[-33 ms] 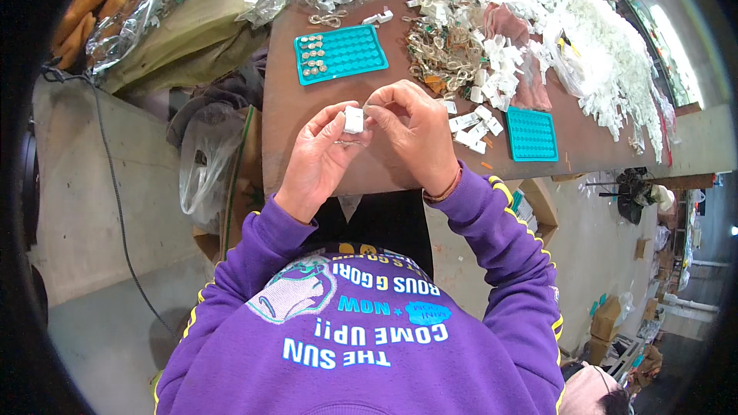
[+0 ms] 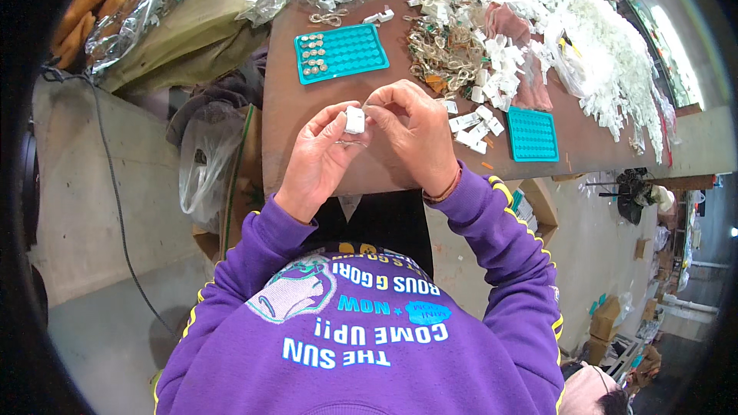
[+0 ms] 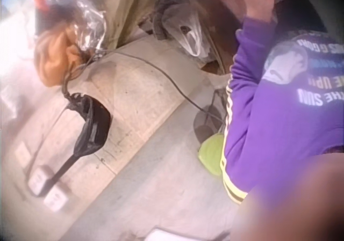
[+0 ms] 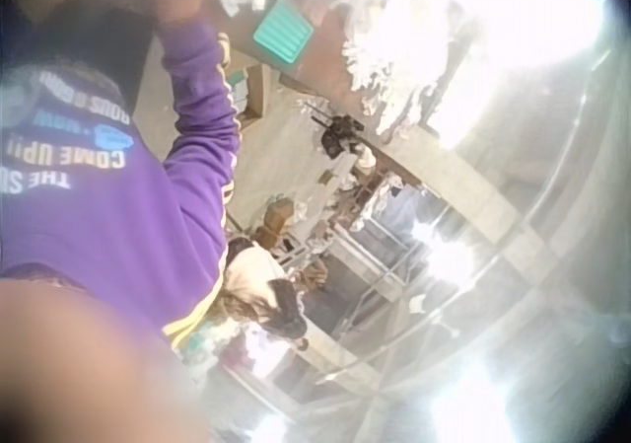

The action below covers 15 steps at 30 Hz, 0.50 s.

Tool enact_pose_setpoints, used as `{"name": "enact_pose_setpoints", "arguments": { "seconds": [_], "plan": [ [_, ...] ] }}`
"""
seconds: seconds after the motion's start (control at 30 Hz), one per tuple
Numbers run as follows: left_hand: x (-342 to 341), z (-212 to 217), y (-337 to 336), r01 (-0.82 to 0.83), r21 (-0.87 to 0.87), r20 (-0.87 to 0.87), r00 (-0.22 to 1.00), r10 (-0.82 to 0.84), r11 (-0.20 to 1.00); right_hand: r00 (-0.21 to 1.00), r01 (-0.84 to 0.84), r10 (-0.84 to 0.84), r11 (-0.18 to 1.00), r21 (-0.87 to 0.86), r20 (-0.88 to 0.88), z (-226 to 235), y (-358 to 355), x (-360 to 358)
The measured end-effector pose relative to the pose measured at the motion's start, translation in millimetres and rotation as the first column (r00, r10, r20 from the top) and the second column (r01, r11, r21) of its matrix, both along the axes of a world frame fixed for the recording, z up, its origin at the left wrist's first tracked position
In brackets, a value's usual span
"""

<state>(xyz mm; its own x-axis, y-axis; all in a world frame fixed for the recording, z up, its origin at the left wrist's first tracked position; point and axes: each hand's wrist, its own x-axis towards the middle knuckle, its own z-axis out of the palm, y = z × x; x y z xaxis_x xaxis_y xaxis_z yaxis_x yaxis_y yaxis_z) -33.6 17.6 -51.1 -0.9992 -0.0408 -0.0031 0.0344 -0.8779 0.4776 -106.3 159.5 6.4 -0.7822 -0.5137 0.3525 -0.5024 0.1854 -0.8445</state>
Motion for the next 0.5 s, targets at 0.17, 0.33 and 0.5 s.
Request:
{"name": "enact_pose_setpoints", "arguments": {
  "seconds": [0.17,0.33,0.5],
  "plan": [
    [0,-1,-1,-0.014,-0.002,-0.005,1.0,0.014,1.0,0.98,0.019,-0.002,0.996,0.083,-0.198,4,-6,4],
    [1,-1,1,-0.06,-0.038,-0.015,0.998,0.059,0.997,0.95,0.032,0.017,0.988,0.15,-0.311,3,-6,7],
    [2,0,1,-0.073,-0.106,0.023,0.997,0.076,0.992,0.973,0.021,0.002,0.995,0.097,-0.229,-1,-9,11]
  ]
}}
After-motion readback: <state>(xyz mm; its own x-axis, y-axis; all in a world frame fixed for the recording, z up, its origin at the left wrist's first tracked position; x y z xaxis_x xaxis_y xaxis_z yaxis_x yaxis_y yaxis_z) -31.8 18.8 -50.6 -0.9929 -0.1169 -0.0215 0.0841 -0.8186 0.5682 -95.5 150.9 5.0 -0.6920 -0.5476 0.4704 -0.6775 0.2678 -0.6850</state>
